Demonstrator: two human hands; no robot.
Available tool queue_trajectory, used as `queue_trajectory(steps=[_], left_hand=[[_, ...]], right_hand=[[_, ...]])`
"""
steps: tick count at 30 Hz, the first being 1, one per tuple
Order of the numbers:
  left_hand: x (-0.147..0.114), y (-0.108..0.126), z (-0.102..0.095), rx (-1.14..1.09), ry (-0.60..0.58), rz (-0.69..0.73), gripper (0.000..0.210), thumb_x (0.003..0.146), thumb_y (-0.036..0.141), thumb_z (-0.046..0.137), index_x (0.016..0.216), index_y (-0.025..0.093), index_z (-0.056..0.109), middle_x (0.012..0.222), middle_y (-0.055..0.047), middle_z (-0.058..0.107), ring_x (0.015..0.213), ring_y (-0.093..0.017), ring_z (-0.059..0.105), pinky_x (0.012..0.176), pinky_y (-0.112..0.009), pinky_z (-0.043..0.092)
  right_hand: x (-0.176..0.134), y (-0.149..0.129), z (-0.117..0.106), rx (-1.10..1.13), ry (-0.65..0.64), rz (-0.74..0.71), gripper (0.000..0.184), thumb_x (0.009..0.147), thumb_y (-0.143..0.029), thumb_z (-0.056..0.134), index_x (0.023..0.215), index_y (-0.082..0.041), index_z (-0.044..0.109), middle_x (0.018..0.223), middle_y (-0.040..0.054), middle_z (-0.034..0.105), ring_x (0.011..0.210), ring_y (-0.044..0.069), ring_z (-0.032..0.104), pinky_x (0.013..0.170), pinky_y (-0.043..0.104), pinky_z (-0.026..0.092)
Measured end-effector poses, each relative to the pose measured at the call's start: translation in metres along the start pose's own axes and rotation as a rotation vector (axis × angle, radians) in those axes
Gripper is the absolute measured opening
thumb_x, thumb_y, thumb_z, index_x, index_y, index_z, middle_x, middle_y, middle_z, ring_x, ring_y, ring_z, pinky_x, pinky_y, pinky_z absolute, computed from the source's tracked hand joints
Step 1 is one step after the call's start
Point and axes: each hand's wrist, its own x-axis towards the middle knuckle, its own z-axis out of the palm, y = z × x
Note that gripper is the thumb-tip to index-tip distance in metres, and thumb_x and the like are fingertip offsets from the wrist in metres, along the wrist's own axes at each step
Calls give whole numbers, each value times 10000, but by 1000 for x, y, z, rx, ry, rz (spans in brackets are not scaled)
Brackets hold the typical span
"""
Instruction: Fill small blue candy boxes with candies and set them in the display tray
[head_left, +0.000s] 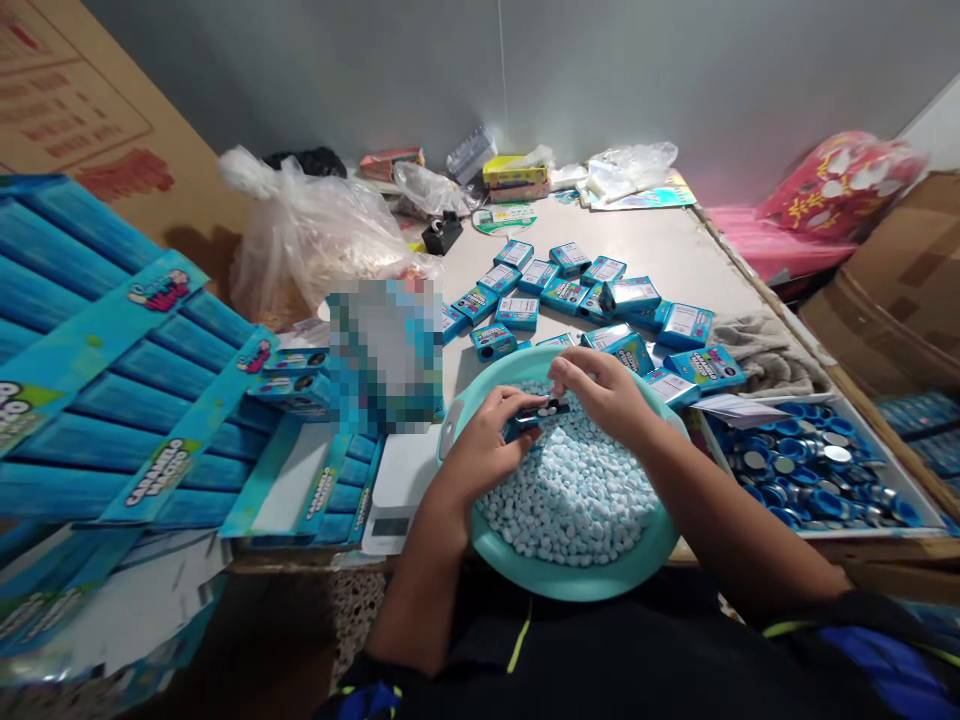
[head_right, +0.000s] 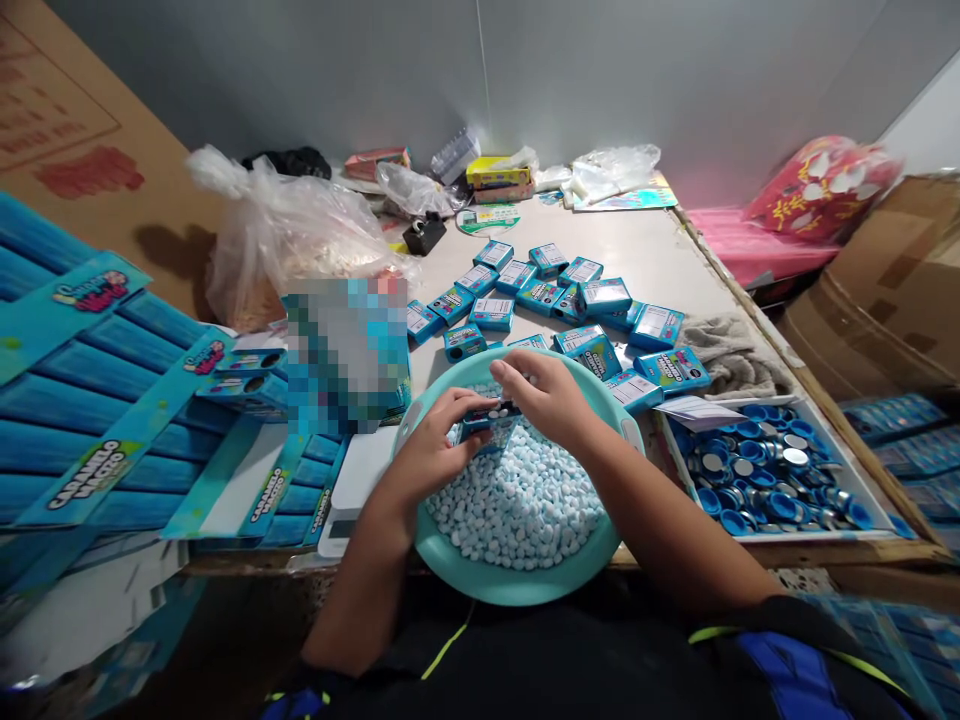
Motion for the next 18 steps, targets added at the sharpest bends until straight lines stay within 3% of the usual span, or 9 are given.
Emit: queue_trajectory(steps=[5, 18], left_hand=[[1, -6, 2, 15, 2, 18, 349, 917, 200, 669, 1253, 293, 668, 1260, -50, 587, 1235, -244, 592, 1155, -486, 489], [1, -8, 4, 49, -26, 100, 385, 927, 157, 616, 1289, 285, 638, 1264, -60, 568, 1268, -235, 576, 1158, -440, 488]], right_hand=[[1, -1, -1, 75, -35, 40, 470, 999, -595, 531, 732, -216, 612, 733, 16, 628, 735, 180, 579, 710, 326, 435], [4, 3, 18, 726, 80, 311, 402, 822, -617, 699, 822, -218, 651, 786, 21, 660, 801, 206, 677, 860, 374, 533]])
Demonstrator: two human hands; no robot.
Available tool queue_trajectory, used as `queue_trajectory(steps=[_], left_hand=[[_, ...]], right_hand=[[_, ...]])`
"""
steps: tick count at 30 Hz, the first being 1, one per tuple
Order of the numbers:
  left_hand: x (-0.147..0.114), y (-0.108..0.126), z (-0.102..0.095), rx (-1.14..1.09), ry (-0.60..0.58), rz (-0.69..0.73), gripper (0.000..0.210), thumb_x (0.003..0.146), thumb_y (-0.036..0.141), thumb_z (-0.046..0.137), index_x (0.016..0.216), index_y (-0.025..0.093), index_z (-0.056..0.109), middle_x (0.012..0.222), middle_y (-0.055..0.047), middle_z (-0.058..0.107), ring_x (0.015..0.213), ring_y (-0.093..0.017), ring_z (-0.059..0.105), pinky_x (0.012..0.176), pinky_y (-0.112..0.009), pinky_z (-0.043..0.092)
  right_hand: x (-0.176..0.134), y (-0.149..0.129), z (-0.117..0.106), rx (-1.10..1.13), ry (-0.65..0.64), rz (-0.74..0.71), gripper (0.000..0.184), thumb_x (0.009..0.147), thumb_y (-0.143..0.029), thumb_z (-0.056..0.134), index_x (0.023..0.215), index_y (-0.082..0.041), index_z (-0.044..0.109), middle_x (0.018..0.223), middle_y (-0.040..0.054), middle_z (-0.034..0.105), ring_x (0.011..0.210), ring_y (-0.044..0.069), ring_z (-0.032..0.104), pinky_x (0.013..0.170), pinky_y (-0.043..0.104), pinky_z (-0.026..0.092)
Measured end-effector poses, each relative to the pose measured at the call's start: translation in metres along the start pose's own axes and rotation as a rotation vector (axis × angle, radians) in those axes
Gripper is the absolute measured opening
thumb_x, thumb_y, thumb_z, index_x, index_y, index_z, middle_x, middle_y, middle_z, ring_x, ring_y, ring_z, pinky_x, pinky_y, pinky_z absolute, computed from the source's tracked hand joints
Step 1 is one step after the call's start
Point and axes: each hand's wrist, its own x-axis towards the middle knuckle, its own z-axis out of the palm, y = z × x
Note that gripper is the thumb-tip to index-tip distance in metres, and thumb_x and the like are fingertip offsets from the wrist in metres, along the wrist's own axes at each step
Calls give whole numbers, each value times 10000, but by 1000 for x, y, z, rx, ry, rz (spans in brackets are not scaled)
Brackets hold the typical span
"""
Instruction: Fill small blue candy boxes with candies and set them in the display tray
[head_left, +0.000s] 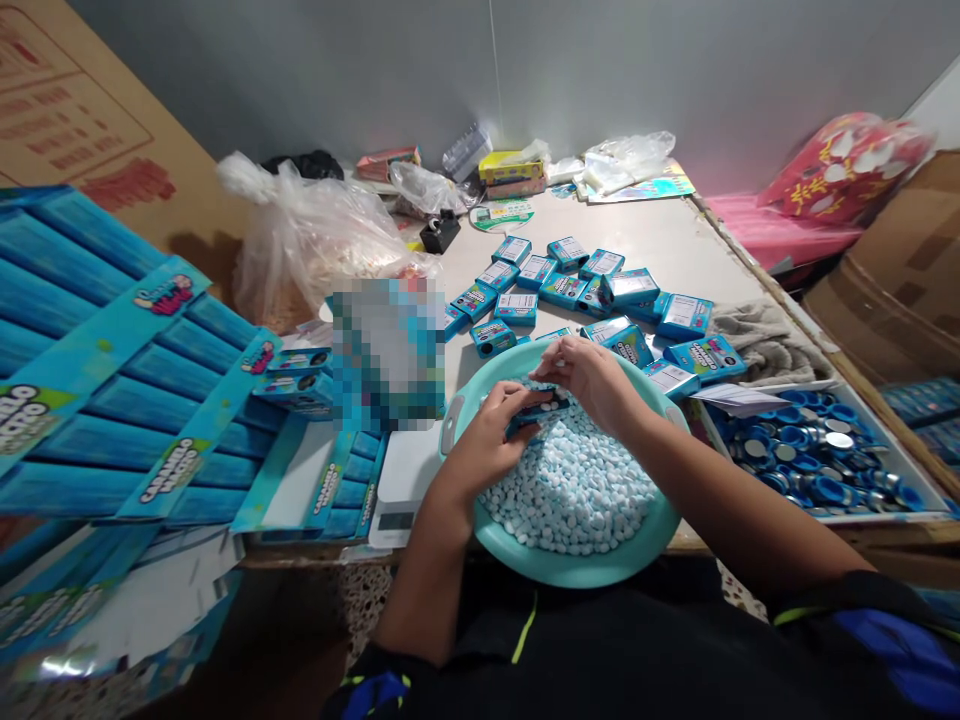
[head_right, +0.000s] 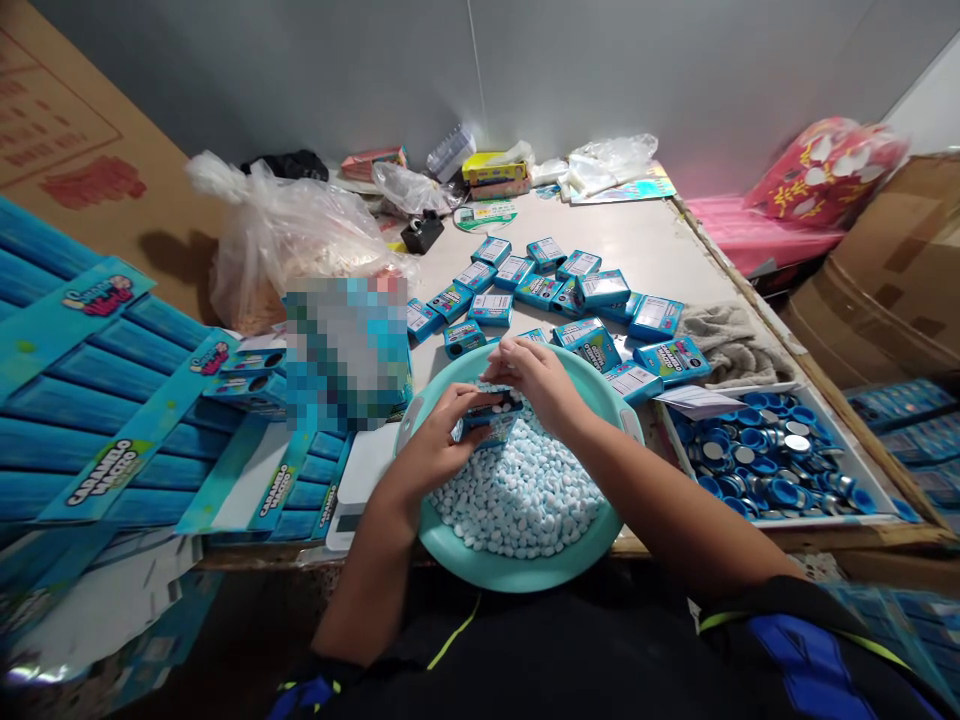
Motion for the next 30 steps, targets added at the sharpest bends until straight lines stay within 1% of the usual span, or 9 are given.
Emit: queue_trajectory(steps=[3, 6, 11, 14, 18, 21, 26, 30], left_hand=[[-1, -1, 1, 9, 34, 15, 318, 921, 141, 612, 1213, 264, 643, 1242, -59, 579, 1251, -230, 580, 1144, -440, 494], [-1, -2, 1, 34, 39, 12, 251, 915, 149, 625, 1140, 251, 667, 1239, -64, 575, 1224, -233, 591, 1116, -445, 514], [-1, 0, 1, 20, 46, -28, 244, 918, 178, 638, 1138, 266, 697, 1265, -75, 574, 1236, -250, 591, 1116, -479, 523], [-1, 1, 0, 12, 45, -52, 233, 919, 196, 644, 1132, 270, 703, 1274, -76, 578, 1231, -258, 593, 1097, -491, 539], [-1, 1, 0, 8, 39, -56, 228, 917, 204, 648, 1123, 283, 707, 1265, -67, 590, 1233, -257, 591, 1062, -480, 565], [0, 1, 1, 2, 55, -31, 235, 904, 189, 657, 1115, 281, 707, 1263, -62, 592, 1244, -258, 591, 1074, -485, 559], [-1, 0, 1, 11, 70, -32, 197, 901, 203, 666, 1078, 271, 721, 1264, -73, 599, 1222, -267, 606, 1076, -492, 558], [-1, -6, 2, 1, 117, -33, 230, 875, 189, 687, 1082, 280, 733, 1233, -60, 616, 1186, -242, 630, 1081, -472, 547]], right_hand=[[-1, 1, 3, 97, -13, 30, 391, 808, -609, 715, 809, -223, 650, 809, 28, 677, 843, 222, 694, 920, 398, 536], [-3, -1, 5, 118, -36, 24, 384, 822, -610, 712, 819, -229, 661, 851, 47, 718, 896, 240, 704, 967, 423, 531], [-3, -4, 4, 101, -18, 15, 401, 831, -639, 706, 856, -240, 665, 818, 50, 745, 916, 262, 716, 1001, 460, 515], [-3, -4, 3, 63, 2, 32, 475, 841, -712, 650, 885, -239, 668, 811, 65, 757, 933, 279, 721, 992, 474, 507], [-2, -1, 2, -38, 33, 79, 676, 846, -861, 488, 930, -225, 701, 801, 104, 760, 986, 314, 717, 941, 482, 511], [-2, 3, 0, -125, 16, 92, 788, 834, -924, 404, 920, -211, 728, 775, 112, 753, 988, 317, 715, 927, 468, 509], [-1, 6, -3, -197, -21, 92, 859, 835, -954, 335, 824, -201, 748, 768, 109, 746, 920, 291, 715, 926, 438, 506], [2, 7, -4, -290, -93, 115, 886, 825, -970, 305, 737, -197, 728, 822, 115, 748, 919, 274, 697, 942, 424, 492]])
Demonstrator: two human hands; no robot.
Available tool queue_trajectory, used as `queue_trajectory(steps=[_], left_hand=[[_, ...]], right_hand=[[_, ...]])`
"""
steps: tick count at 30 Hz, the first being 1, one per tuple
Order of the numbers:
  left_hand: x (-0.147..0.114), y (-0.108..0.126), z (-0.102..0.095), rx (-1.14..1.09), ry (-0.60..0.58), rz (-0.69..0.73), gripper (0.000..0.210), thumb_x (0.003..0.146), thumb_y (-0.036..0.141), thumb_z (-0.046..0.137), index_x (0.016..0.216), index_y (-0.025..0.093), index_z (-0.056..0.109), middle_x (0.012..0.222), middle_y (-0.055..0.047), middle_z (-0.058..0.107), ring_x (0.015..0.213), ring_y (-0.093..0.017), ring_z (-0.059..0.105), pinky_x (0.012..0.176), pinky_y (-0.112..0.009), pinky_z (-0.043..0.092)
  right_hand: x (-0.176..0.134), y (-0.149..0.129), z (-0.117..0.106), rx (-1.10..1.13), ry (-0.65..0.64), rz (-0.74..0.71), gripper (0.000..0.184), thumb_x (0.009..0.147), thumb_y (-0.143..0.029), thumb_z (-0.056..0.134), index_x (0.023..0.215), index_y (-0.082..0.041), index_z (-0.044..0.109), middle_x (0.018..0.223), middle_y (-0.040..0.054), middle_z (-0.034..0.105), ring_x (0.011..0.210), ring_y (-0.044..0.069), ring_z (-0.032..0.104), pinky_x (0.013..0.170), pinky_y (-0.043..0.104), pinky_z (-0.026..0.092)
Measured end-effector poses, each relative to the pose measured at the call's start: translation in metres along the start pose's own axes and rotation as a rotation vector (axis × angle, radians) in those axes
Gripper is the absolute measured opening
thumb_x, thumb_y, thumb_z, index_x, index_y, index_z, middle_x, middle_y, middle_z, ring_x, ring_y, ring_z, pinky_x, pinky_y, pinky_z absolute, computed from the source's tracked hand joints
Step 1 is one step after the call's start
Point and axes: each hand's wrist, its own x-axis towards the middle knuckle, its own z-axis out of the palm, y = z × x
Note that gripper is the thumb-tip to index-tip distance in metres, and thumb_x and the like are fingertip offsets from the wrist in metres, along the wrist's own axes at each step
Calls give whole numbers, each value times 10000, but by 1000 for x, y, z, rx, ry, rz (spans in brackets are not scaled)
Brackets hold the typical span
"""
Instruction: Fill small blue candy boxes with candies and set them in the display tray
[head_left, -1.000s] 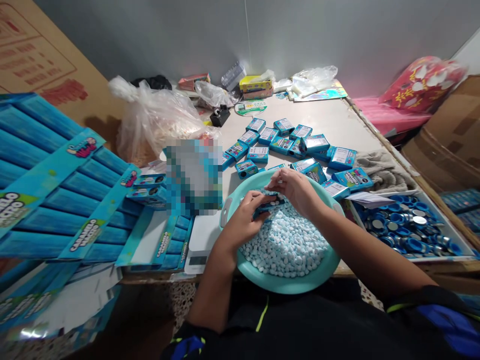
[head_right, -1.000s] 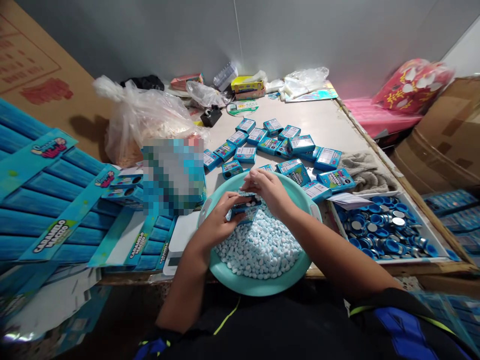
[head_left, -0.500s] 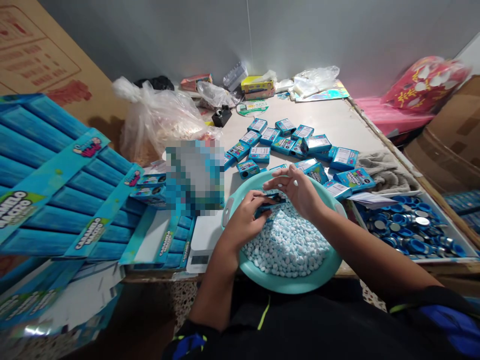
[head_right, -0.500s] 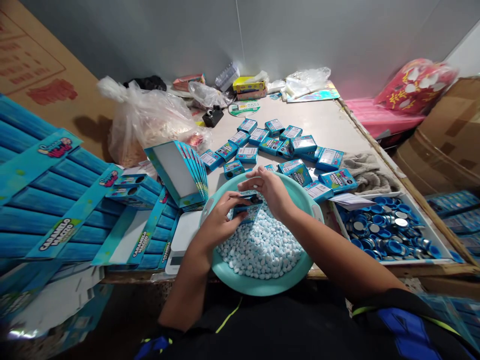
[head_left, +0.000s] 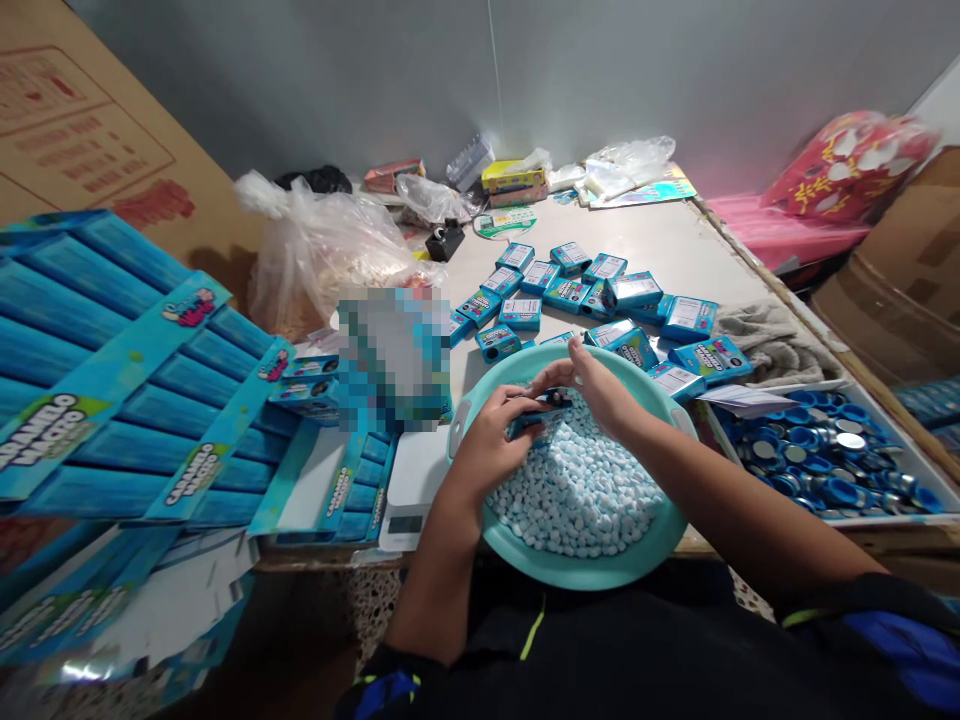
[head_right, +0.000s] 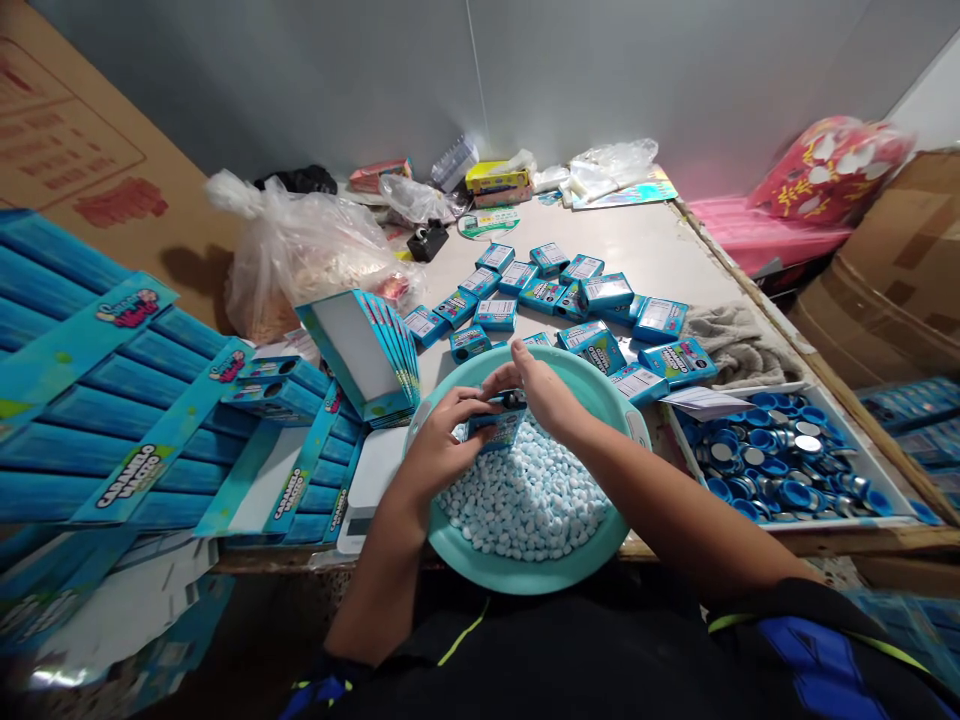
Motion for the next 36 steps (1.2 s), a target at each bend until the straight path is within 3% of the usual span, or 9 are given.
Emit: queue_trajectory(steps=[4, 8, 13, 16, 20, 24, 31, 36], left_hand=[[1, -5, 1, -13, 29, -6, 239, 861, 192, 715, 1084, 272, 743, 1224, -69, 630, 1187, -243, 635, 1079, -473, 536], [0, -2, 0, -29, -14, 2, 240, 874, 199, 716, 1103, 266, 746, 1247, -70, 621, 1241, -247, 612, 1105, -475, 517], [-1, 3, -1, -10, -24, 23, 219, 886, 206, 714, 1093, 267, 748, 1228, -60, 623, 1220, -240, 616, 1109, -465, 520], [-1, 3, 1, 8, 12, 8, 230, 878, 197, 719, 1096, 263, 747, 1231, -65, 629, 1193, -240, 632, 1088, -470, 536], [-2, -1, 3, 20, 69, -2, 265, 862, 164, 706, 1100, 270, 751, 1205, -67, 639, 1184, -238, 639, 1056, -461, 557], [0, -4, 3, 12, 74, 5, 258, 855, 175, 699, 1088, 271, 757, 1172, -69, 647, 1175, -239, 642, 1055, -473, 556], [2, -4, 2, 15, 76, -4, 243, 856, 209, 711, 1085, 271, 762, 1178, -78, 650, 1163, -247, 643, 1040, -485, 560], [3, -2, 0, 18, 79, 8, 239, 860, 206, 715, 1087, 268, 760, 1170, -80, 656, 1130, -243, 657, 985, -452, 586]], right_hand=[[3, 5, -1, -87, 14, -2, 857, 848, -947, 317, 794, -208, 747, 954, 109, 760, 1005, 283, 677, 1012, 442, 444], [4, 11, -1, -147, 74, -55, 758, 893, -882, 389, 948, -220, 753, 1132, 95, 738, 1171, 293, 628, 1084, 445, 392], [5, 16, -1, -162, 24, 30, 643, 902, -809, 480, 1041, -234, 733, 1234, 97, 703, 1230, 303, 598, 1087, 456, 393], [7, 19, -8, -203, 18, -10, 476, 914, -681, 547, 1025, -250, 717, 1192, 88, 701, 1182, 287, 609, 1052, 436, 418], [8, 22, -20, -368, 142, -124, 264, 900, -464, 571, 1034, -269, 689, 927, 52, 681, 901, 253, 625, 825, 385, 480], [8, 21, -26, -609, 135, -173, 99, 837, -307, 625, 852, -259, 710, 793, 51, 688, 738, 240, 586, 696, 366, 433], [9, 16, -24, -694, 117, -219, 136, 835, -267, 615, 784, -224, 734, 750, 50, 712, 689, 213, 590, 643, 347, 412], [12, 14, -25, -631, 27, -118, 139, 803, -354, 723, 852, -225, 743, 769, 39, 674, 647, 192, 566, 589, 343, 406]])
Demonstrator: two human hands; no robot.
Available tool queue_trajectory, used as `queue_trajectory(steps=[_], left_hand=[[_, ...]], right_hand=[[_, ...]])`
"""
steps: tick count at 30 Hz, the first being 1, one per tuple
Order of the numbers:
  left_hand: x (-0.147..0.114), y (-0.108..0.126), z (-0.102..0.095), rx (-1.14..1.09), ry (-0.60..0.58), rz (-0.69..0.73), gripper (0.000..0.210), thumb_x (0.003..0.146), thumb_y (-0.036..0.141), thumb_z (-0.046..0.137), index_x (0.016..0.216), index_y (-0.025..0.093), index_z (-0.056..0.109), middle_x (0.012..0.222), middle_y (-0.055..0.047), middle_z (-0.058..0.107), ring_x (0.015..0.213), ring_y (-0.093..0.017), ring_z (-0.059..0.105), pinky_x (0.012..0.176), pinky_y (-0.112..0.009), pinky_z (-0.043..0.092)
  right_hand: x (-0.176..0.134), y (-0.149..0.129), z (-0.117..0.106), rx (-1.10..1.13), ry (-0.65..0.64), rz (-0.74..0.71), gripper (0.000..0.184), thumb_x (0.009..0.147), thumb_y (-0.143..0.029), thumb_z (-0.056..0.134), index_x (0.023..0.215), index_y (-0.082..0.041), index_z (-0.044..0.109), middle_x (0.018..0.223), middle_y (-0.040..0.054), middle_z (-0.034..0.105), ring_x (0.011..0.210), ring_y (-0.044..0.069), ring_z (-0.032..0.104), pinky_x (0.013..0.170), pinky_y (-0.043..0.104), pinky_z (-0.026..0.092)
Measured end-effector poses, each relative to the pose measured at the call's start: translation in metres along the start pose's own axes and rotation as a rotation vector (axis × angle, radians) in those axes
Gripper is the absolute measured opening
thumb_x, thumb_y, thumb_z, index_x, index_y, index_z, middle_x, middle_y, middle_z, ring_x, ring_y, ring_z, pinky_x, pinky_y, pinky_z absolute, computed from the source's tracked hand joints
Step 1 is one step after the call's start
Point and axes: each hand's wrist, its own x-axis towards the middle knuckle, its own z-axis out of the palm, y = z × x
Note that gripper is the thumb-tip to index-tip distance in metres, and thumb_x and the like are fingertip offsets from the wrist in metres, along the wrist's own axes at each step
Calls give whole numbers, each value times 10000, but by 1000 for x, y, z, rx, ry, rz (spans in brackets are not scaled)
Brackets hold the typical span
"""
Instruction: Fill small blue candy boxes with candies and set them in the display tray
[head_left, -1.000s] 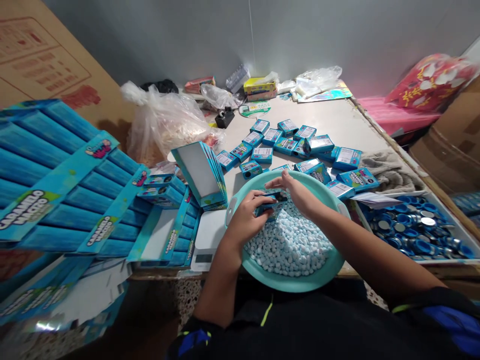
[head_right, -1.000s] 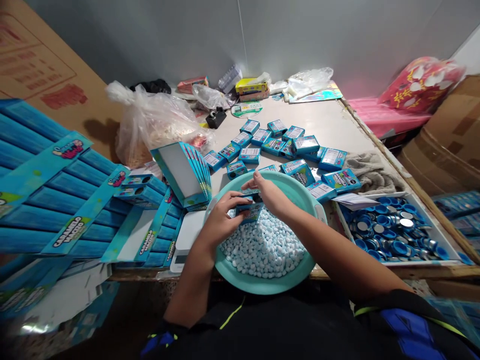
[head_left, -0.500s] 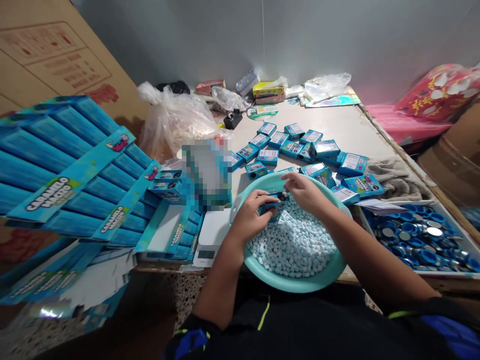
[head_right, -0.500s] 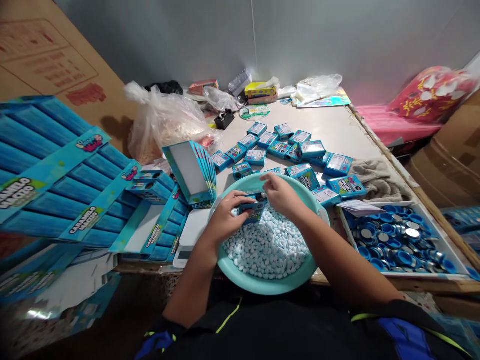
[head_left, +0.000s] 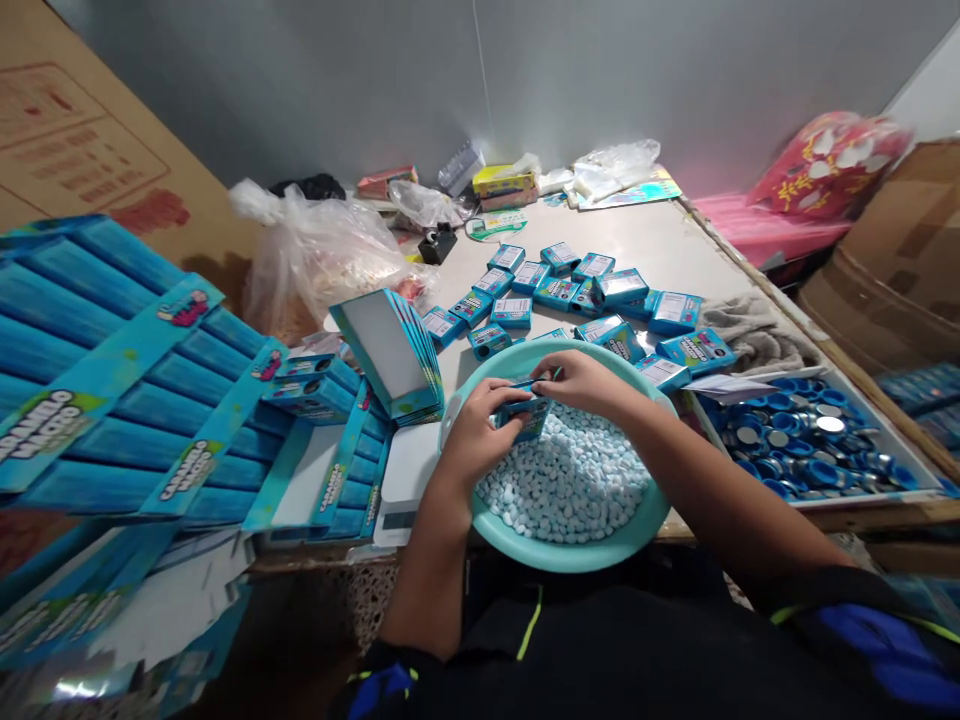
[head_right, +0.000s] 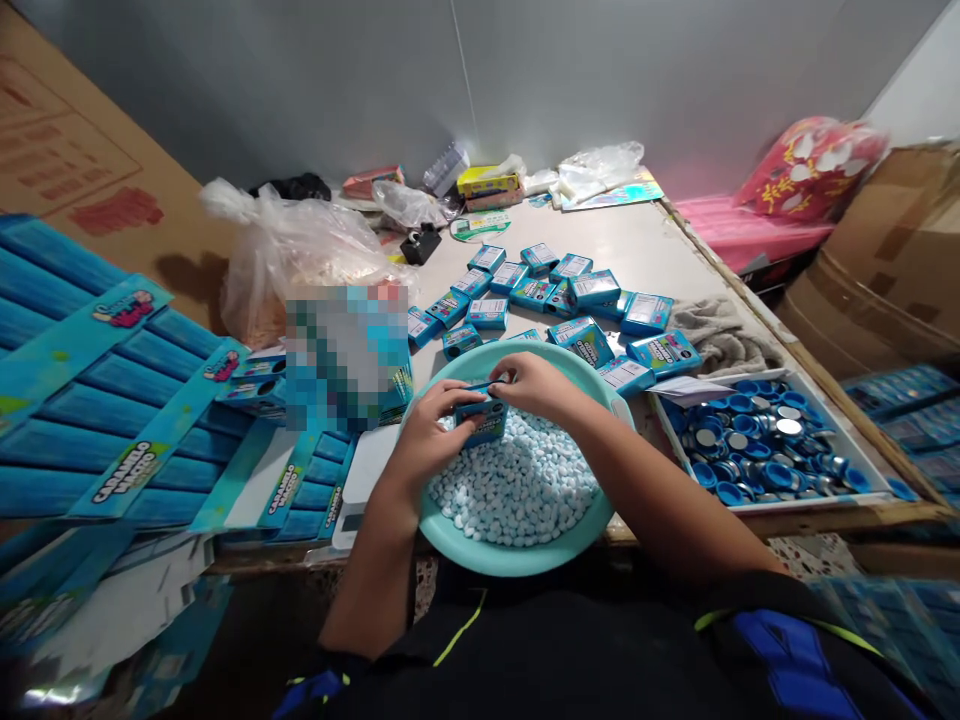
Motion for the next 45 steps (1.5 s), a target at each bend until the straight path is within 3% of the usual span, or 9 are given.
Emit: queue_trajectory(steps=[5, 10, 18, 24, 29, 35, 37, 40, 45], left_hand=[[2, -3, 0, 5, 81, 14, 218, 839, 223, 743, 1047, 283, 765, 1127, -62, 671, 1097, -240, 666, 986, -458, 586], [5, -11, -1, -24, 330, -98, 191, 837, 320, 773, 1015, 257, 741, 1144, -63, 672, 1107, -239, 674, 863, -371, 608], [6, -18, -1, -68, 330, -147, 185, 808, 352, 791, 928, 227, 724, 1150, -74, 676, 1120, -253, 666, 892, -381, 592], [7, -18, -1, -159, 276, -200, 219, 755, 357, 799, 856, 205, 678, 1084, -64, 657, 1068, -245, 666, 875, -371, 589], [10, -16, -2, -167, 182, -297, 272, 722, 349, 787, 900, 192, 655, 1037, -64, 677, 1022, -246, 676, 869, -359, 566], [14, -11, -4, -162, 71, -321, 335, 691, 317, 772, 968, 207, 619, 1017, -46, 694, 977, -232, 680, 817, -325, 564], [16, -9, -4, -173, 44, -324, 306, 703, 339, 771, 922, 203, 607, 981, -37, 691, 938, -221, 679, 824, -331, 573], [18, -8, -5, -166, -4, -275, 272, 721, 347, 774, 861, 204, 590, 951, -32, 687, 953, -226, 682, 865, -358, 581], [14, -4, -5, -61, -58, -159, 198, 791, 346, 739, 839, 215, 599, 999, -47, 681, 994, -238, 670, 770, -330, 574]], right_hand=[[8, 6, 0, 14, -24, 117, 253, 979, -326, 491, 959, -234, 725, 812, 69, 678, 706, 217, 614, 636, 367, 479], [1, 5, 16, -279, -174, 172, 126, 791, -285, 753, 891, -208, 749, 900, 102, 681, 791, 257, 632, 710, 380, 508], [-26, -24, 44, -416, -591, 47, 947, 479, -637, 949, 1252, -169, 668, 1193, 182, 679, 1065, 391, 666, 858, 451, 566], [-26, -35, 54, -443, -652, 19, 569, 606, -553, 921, 989, -171, 744, 822, 80, 736, 734, 252, 670, 619, 298, 478], [-23, -44, 37, -432, -667, -125, 207, 816, -332, 759, 927, -157, 748, 780, 54, 699, 668, 187, 583, 575, 278, 383], [-14, -47, 1, 295, -704, 187, 170, 849, -312, 677, 942, -170, 692, 690, -8, 624, 573, 122, 550, 498, 221, 387], [-10, -48, -6, 550, -613, 217, 164, 818, -326, 675, 894, -181, 669, 640, -25, 594, 499, 100, 493, 435, 208, 337], [-5, -51, -8, 855, -219, 90, 198, 752, -371, 697, 820, -198, 627, 613, -38, 577, 449, 85, 441, 388, 205, 294], [0, -50, -1, 1028, 254, 41, 256, 720, -431, 696, 785, -217, 571, 604, -46, 568, 414, 90, 433, 351, 211, 275]])
